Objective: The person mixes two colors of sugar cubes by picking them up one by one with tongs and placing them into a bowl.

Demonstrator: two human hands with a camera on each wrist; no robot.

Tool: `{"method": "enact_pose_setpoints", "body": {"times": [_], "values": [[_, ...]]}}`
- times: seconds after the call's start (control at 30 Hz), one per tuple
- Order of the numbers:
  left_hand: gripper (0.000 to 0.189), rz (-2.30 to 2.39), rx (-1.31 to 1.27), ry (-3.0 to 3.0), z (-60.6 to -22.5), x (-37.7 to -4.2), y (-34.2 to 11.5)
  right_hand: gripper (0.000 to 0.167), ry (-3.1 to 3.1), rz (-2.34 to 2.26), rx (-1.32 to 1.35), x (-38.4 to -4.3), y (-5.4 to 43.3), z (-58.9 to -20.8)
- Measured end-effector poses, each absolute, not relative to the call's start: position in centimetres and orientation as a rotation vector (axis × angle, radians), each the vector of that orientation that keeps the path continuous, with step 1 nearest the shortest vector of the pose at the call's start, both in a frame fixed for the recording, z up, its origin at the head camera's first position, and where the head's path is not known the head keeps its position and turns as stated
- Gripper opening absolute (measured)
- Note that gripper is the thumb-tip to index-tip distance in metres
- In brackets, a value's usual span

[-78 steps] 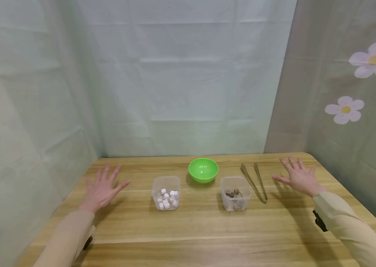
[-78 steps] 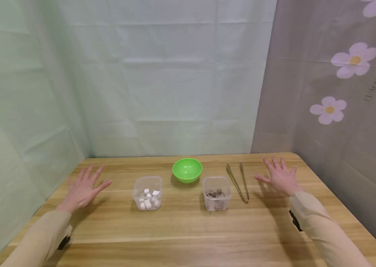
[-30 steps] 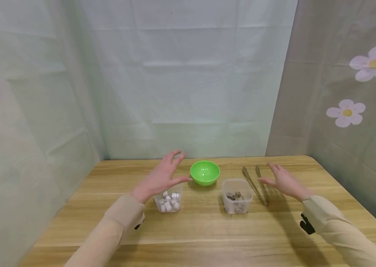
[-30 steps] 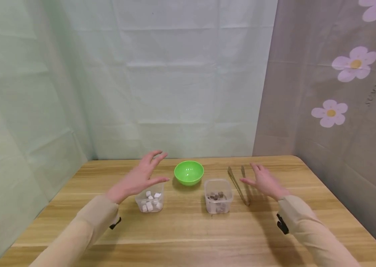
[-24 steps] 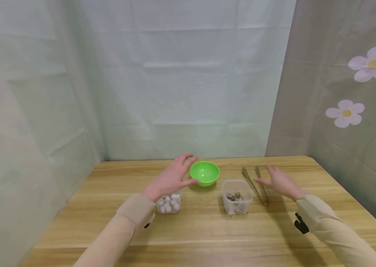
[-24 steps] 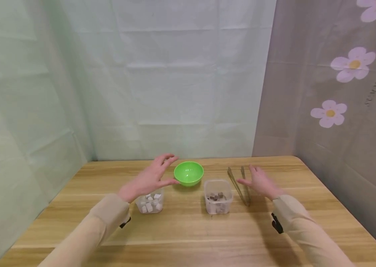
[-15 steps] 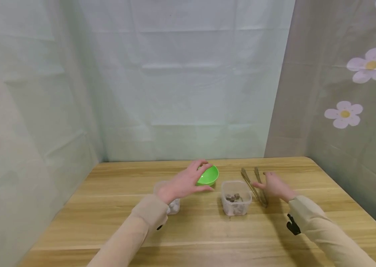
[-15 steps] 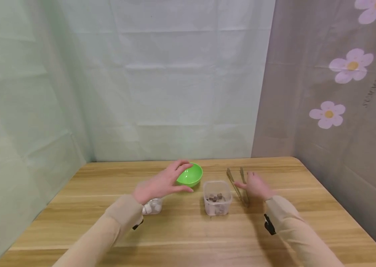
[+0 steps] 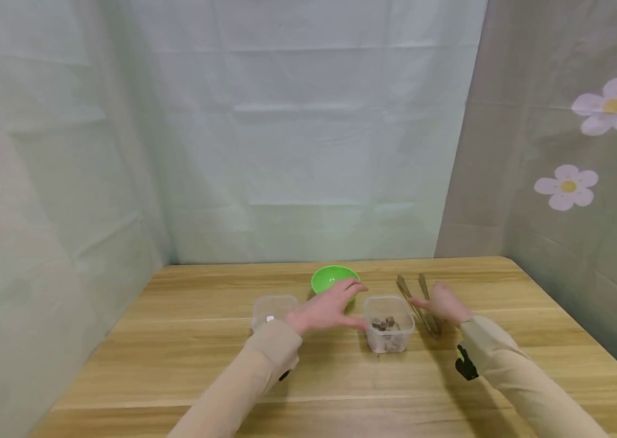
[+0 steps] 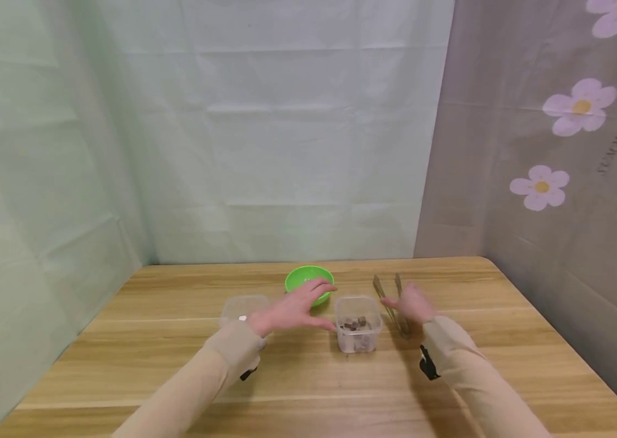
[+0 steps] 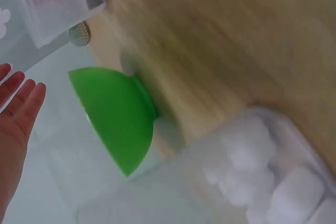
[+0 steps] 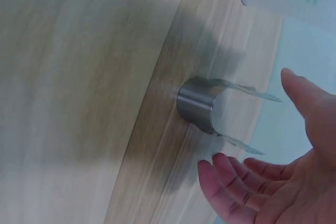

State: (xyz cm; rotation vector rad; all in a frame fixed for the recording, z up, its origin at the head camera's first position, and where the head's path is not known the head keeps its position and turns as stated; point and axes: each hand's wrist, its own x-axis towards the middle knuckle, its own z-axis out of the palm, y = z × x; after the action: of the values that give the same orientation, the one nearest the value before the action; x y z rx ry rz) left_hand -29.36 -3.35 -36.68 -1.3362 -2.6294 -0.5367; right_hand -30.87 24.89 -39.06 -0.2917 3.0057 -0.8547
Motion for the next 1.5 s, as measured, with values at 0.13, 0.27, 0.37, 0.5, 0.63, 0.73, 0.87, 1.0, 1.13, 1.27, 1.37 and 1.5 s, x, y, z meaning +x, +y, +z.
{"method": "enact_pose_setpoints", "body": {"times": [0.13,0.27,0.37,0.5,0.63,0.73,0.87,1.0,1.13,1.27,1.37,1.5], "values": [[0.081,-0.610,-1.337,-2.662,-37.3,-29.3,-2.6,0.054,2.985,-0.847,-0.241,-31.1,24.9,-39.7],[0.080,-0.651,-1.335,-2.659,-37.9,-29.6,-2.3,0.053,2.977,-0.752,-0.169,-31.1,24.5,-39.8],[0.081,-0.682,-1.312,-2.672,-38.1,-29.8,-2.1,0.079,2.961,-0.667,-0.105,-31.0,24.2,-39.6],[0.086,-0.740,-1.295,-2.703,-38.2,-29.8,-1.6,0.096,2.936,-0.626,0.001,-30.9,23.8,-39.5],[0.089,-0.780,-1.278,-2.730,-38.5,-29.9,-1.2,0.093,2.933,-0.568,0.069,-30.8,23.6,-39.7],[0.089,-0.826,-1.262,-2.738,-38.8,-29.9,-1.0,0.084,2.944,-0.536,0.068,-30.8,23.6,-39.7],[0.089,-0.918,-1.246,-2.744,-39.1,-30.0,-0.8,0.051,2.970,-0.572,0.012,-30.9,23.9,-39.9],[0.091,-0.987,-1.236,-2.767,-39.3,-30.0,-0.6,0.046,2.997,-0.598,-0.078,-31.1,24.3,-40.3],[0.093,-1.017,-1.211,-2.794,-39.3,-29.7,-0.3,0.046,3.019,-0.620,-0.159,-31.1,24.8,-40.4],[0.091,-1.084,-1.185,-2.791,-39.5,-29.7,-0.2,0.040,3.017,-0.701,-0.186,-30.9,25.2,-40.0],[0.089,-1.179,-1.177,-2.764,-39.8,-29.8,-0.3,0.046,3.011,-0.743,-0.200,-30.8,25.5,-39.2],[0.088,-1.295,-1.158,-2.730,-40.2,-29.9,-0.3,0.044,3.033,-0.763,-0.300,-30.7,26.1,-38.1]]}}
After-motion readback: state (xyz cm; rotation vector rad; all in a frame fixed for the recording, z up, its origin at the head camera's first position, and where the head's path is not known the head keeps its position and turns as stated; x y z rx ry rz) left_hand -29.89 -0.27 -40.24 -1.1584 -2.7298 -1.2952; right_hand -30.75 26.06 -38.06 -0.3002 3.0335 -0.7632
